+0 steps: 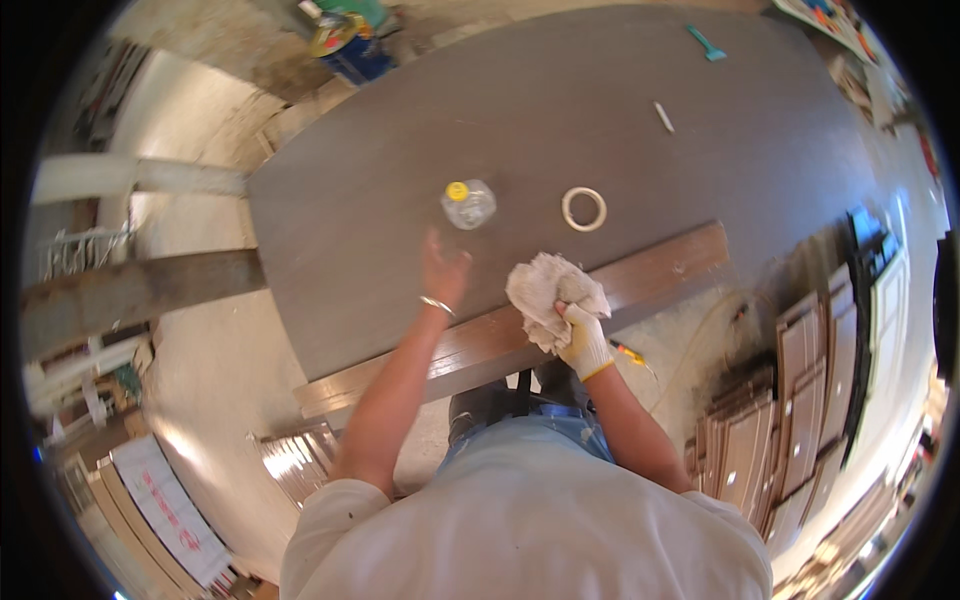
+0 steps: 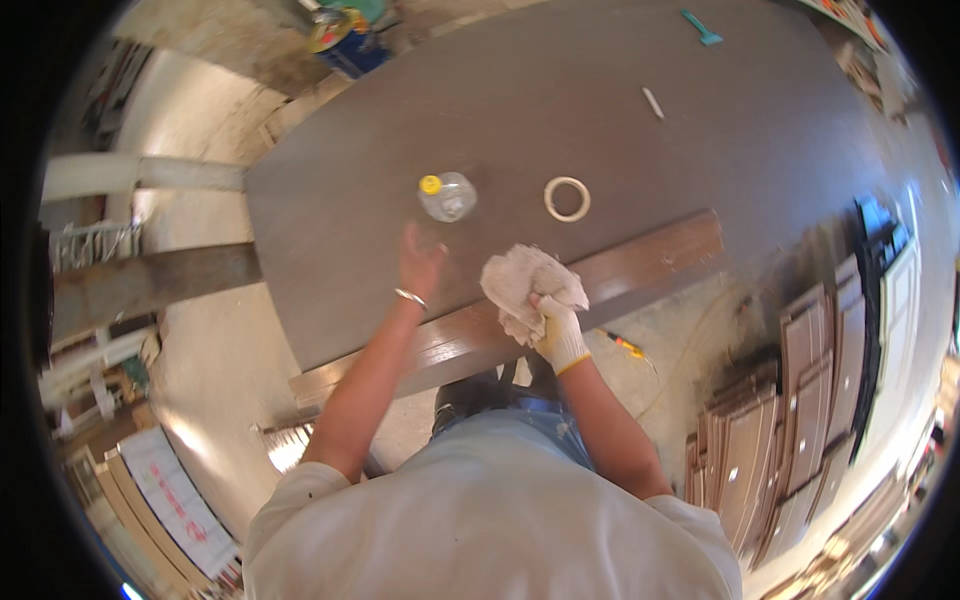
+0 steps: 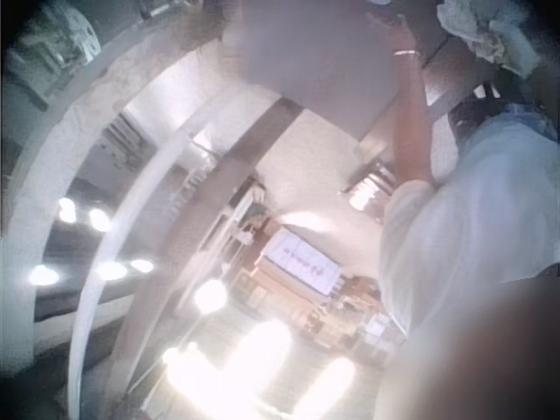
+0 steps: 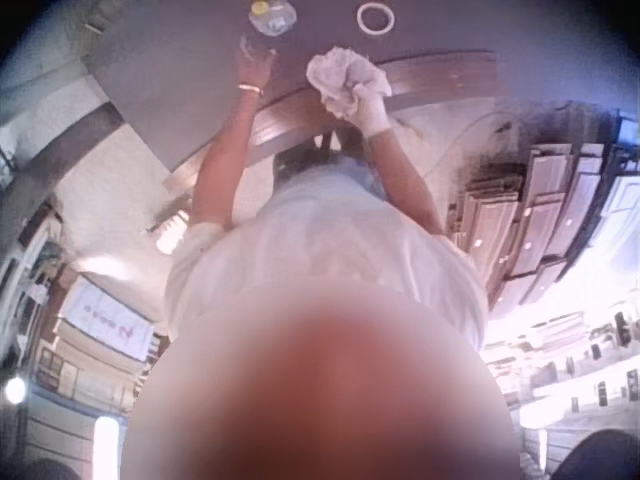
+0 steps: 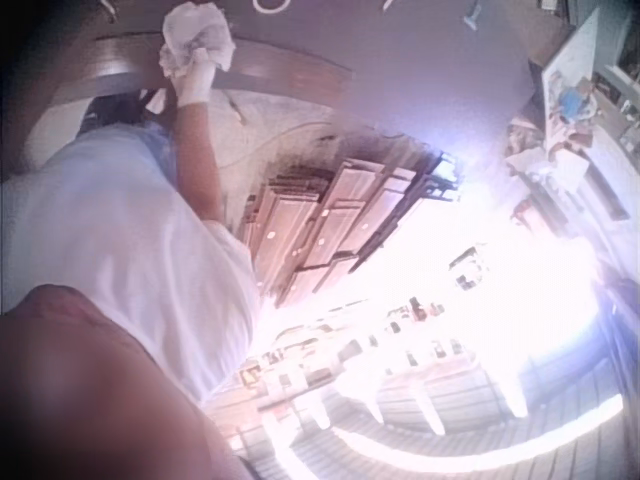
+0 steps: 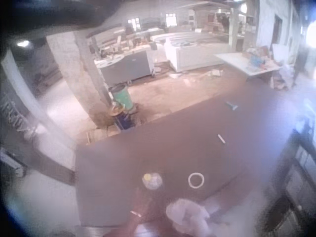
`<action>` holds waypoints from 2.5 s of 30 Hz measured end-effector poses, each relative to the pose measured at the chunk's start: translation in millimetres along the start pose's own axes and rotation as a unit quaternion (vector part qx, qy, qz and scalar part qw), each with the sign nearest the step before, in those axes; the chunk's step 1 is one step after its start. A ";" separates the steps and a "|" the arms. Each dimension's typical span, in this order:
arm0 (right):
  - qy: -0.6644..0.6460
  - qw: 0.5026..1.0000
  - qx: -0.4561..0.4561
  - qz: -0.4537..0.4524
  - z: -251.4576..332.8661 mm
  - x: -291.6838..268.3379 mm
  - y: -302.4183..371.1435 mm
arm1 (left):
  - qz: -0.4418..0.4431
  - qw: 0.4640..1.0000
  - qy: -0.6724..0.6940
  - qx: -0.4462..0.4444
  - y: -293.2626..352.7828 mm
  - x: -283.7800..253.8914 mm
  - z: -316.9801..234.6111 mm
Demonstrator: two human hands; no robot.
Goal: The person handles long wooden panels on a workbench, wiping them with a cloth and applying tape to the edges. They use a lighter to heat the taped seam and then wipe the panel again. The person repeats these steps on multiple panels.
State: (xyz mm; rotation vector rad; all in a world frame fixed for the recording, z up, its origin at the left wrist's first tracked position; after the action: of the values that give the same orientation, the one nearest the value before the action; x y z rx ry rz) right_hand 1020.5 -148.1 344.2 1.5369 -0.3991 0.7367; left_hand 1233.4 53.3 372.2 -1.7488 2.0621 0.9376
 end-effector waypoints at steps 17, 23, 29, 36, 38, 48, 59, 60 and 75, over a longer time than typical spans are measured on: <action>0.096 0.986 -0.133 0.034 59.1 31.7 -30.2 | 0.021 0.830 -0.407 0.381 -26.8 -13.2 -159.6; 0.047 0.996 -0.030 0.068 30.4 73.6 -33.7 | -0.025 0.733 -0.506 0.454 36.6 -32.7 -191.6; 0.150 0.979 -0.088 0.109 18.8 89.1 -48.7 | -0.081 0.736 -0.537 0.404 53.0 -75.1 -190.6; 0.174 0.968 -0.066 0.170 -9.6 115.8 -56.7 | -0.111 0.804 -0.478 0.334 58.9 -115.3 -130.0; 0.136 0.978 -0.021 0.155 -22.5 119.3 -56.8 | -0.136 0.849 -0.435 0.269 45.6 -128.2 -95.4; 0.059 0.926 0.175 0.329 -62.1 133.4 -11.6 | -0.174 0.983 -0.024 0.059 -5.8 -117.3 111.2; 0.909 0.032 -0.359 0.207 -283.9 106.2 -26.1 | 0.198 0.967 0.033 0.155 356.7 22.9 128.3; 0.898 0.037 -0.351 0.265 -334.5 111.9 -28.3 | 0.189 0.967 0.038 0.167 360.0 19.8 135.3; 0.948 0.104 -0.088 0.287 -722.7 196.6 -185.4 | 0.003 1.000 -0.016 0.025 238.4 -85.9 209.9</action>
State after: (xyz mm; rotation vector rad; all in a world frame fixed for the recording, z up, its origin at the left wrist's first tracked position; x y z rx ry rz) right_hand 1131.9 614.7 313.0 -0.9598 1.0288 2.3512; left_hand 985.0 266.0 335.6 -1.6912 2.0546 0.9013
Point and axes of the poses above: each hand's wrist, its own y-axis away from the middle knuckle, its own x-axis out of the palm, z = x × y, the point moved 10 cm from there along -y, towards the middle knuckle, and after that the axes turned 6 degrees about -y, right-handed, at the moved point
